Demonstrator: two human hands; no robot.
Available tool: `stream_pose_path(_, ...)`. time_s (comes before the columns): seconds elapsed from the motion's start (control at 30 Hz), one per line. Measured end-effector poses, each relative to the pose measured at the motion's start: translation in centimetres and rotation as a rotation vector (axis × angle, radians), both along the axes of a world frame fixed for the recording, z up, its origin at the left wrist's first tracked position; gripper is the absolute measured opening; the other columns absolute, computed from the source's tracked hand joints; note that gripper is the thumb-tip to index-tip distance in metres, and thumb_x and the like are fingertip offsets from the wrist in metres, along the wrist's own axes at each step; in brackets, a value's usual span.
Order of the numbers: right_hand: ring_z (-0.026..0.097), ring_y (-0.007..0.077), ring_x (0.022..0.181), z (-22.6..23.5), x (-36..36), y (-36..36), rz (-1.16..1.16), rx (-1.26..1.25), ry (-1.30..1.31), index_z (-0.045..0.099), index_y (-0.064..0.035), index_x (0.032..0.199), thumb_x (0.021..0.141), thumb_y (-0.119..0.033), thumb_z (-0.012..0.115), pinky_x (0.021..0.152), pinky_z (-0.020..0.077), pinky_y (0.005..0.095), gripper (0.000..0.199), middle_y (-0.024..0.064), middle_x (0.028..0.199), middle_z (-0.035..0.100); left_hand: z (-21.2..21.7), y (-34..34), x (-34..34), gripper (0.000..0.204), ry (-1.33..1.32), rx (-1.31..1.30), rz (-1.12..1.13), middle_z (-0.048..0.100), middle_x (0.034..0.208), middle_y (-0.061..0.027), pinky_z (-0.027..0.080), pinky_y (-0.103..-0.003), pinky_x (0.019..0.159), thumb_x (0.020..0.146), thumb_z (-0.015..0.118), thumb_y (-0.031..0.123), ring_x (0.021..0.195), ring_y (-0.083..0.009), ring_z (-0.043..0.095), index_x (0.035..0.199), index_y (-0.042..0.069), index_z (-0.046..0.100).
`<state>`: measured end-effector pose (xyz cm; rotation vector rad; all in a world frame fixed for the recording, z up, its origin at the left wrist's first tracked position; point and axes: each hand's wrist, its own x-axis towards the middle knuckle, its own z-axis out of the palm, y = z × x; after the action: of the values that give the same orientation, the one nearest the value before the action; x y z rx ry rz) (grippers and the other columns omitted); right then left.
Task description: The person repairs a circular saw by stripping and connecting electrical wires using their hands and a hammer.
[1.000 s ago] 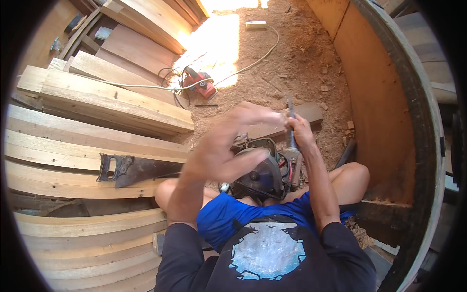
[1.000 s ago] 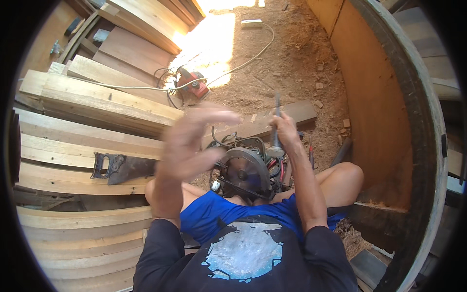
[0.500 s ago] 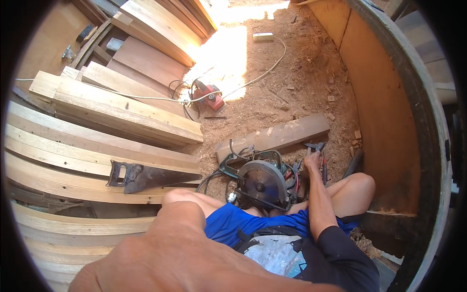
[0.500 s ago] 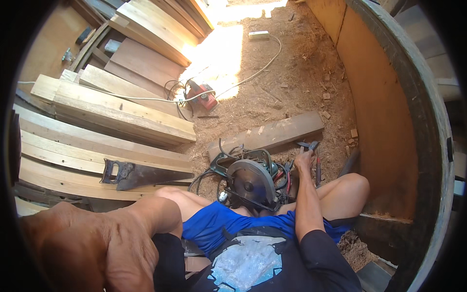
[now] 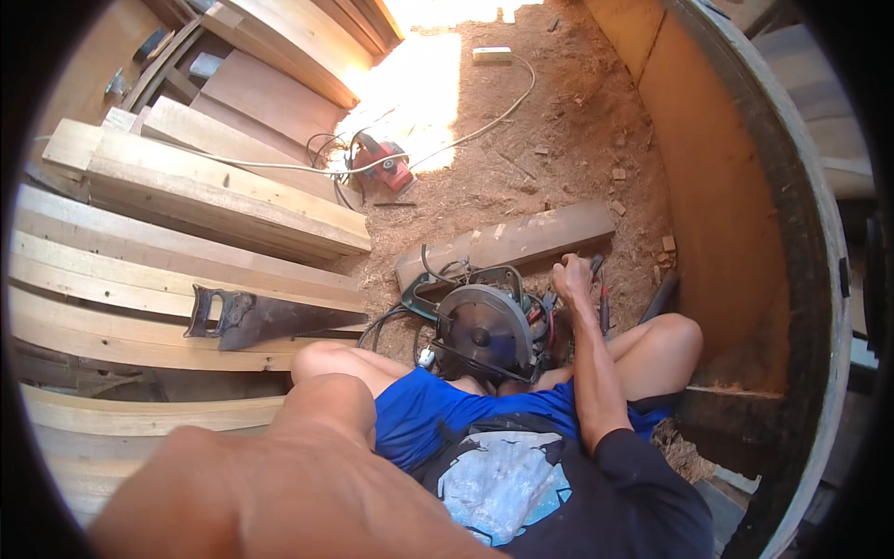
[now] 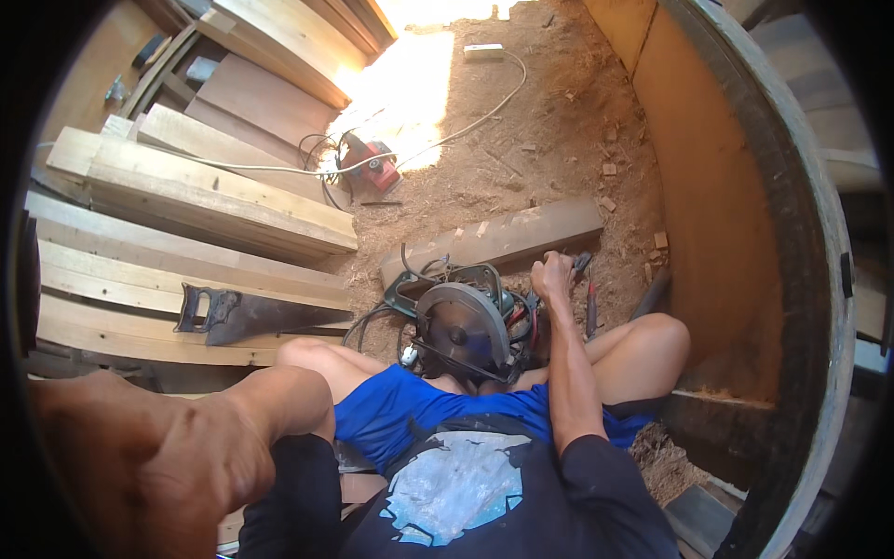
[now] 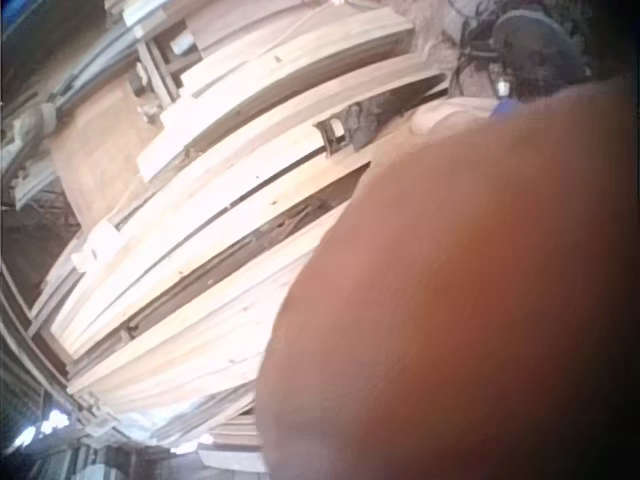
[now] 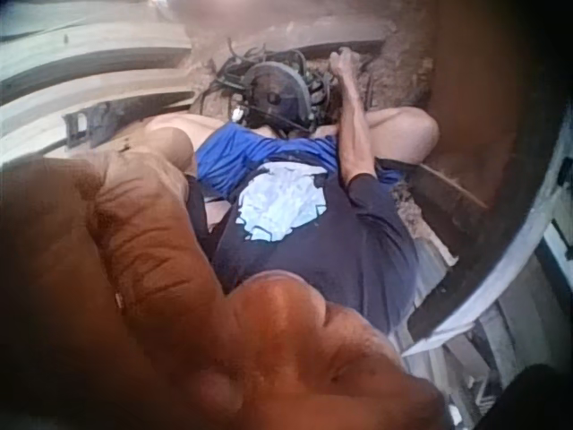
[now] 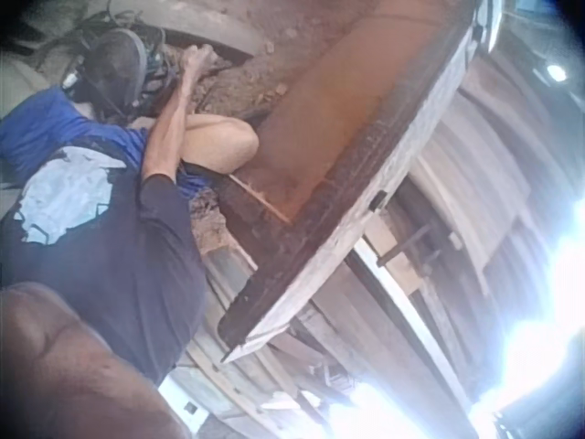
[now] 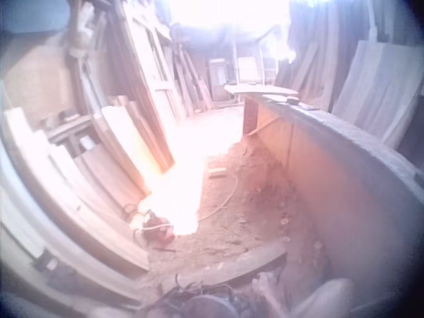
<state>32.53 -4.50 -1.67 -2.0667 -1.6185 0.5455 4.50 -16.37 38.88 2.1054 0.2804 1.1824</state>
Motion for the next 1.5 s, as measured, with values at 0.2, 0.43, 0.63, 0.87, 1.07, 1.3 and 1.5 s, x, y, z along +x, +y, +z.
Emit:
stream_pose_path(0.2,0.065,0.0475,0.112,-0.4,-0.3,0.0,0.089,-0.118,0.095,0.074,-0.0013,0.112,0.086,-0.026,0.064,0.104,0.0489,0.0526,0.038,0.0296,0.115,0.070,0.2,-0.8,0.0,0.025,-0.039,-0.025,-0.009,0.065,0.124,-0.0173,0.046,-0.041,0.104,0.092,0.065,0.021,0.118,-0.0285,0.060,0.111,0.005,0.065)
stream_pose_path(0.43,0.067,0.0464,0.111,1.5,-2.7,-0.4,0.272,-0.036,0.103,0.074,0.0019,0.114,0.088,-0.029,0.063,0.101,0.0503,0.0504,0.041,0.0313,0.113,0.071,0.5,-1.0,-0.8,0.022,-0.129,-0.050,-0.057,0.067,0.121,-0.0154,0.046,-0.040,0.103,0.094,0.064,0.022,0.116,-0.0267,0.061,0.107,0.005,0.066)
stream_pose_path(0.63,0.066,0.0445,0.114,2.3,-3.9,-1.1,0.343,-0.113,0.347,0.069,0.0068,0.121,0.095,-0.032,0.062,0.101,0.0510,0.0475,0.047,0.0321,0.117,0.070,0.0,-0.9,-2.8,0.021,-0.565,-0.158,-0.105,0.068,0.118,-0.0137,0.046,-0.040,0.103,0.095,0.062,0.024,0.115,-0.0252,0.062,0.104,0.005,0.066)
stream_pose_path(0.87,0.069,0.0409,0.110,0.5,-5.4,-1.5,0.443,-0.220,0.391,0.069,0.0023,0.118,0.098,-0.034,0.061,0.096,0.0515,0.0471,0.043,0.0314,0.111,0.071,-28.4,4.6,-3.4,0.036,-0.160,-0.987,1.254,0.063,0.093,-0.0023,0.048,-0.035,0.084,0.105,0.054,0.039,0.093,-0.0155,0.057,0.103,0.005,0.065)
stream_pose_path(1.07,0.070,0.0361,0.085,1.5,-6.4,-2.4,0.365,-0.416,0.471,0.066,0.0033,0.099,0.099,-0.035,0.060,0.080,0.0523,0.0477,0.039,0.0254,0.087,0.070,-43.7,3.8,-4.8,0.045,0.110,-1.393,1.091,0.068,0.110,-0.0145,0.051,-0.036,0.091,0.106,0.056,0.039,0.103,-0.0200,0.063,0.122,-0.002,0.063)
stream_pose_path(1.3,0.068,0.0265,0.080,1.1,-7.1,-2.8,0.321,-0.387,0.572,0.067,0.0026,0.099,0.100,-0.036,0.060,0.076,0.0532,0.0427,0.039,0.0169,0.084,0.071,-45.9,5.7,-4.6,0.027,-0.298,-1.503,0.795,0.067,0.109,-0.0101,0.054,-0.032,0.080,0.109,0.051,0.024,0.093,-0.0178,0.064,0.118,0.003,0.067)
stream_pose_path(1.5,0.066,0.0224,0.077,0.8,-6.8,-3.0,0.292,-0.394,0.623,0.067,0.0013,0.098,0.101,-0.033,0.061,0.072,0.0536,0.0402,0.035,0.0118,0.084,0.071,-43.8,5.7,-4.1,0.024,-0.293,-1.585,0.784,0.065,0.111,-0.0111,0.059,-0.035,0.078,0.110,0.050,0.020,0.092,-0.0203,0.065,0.122,0.004,0.063)
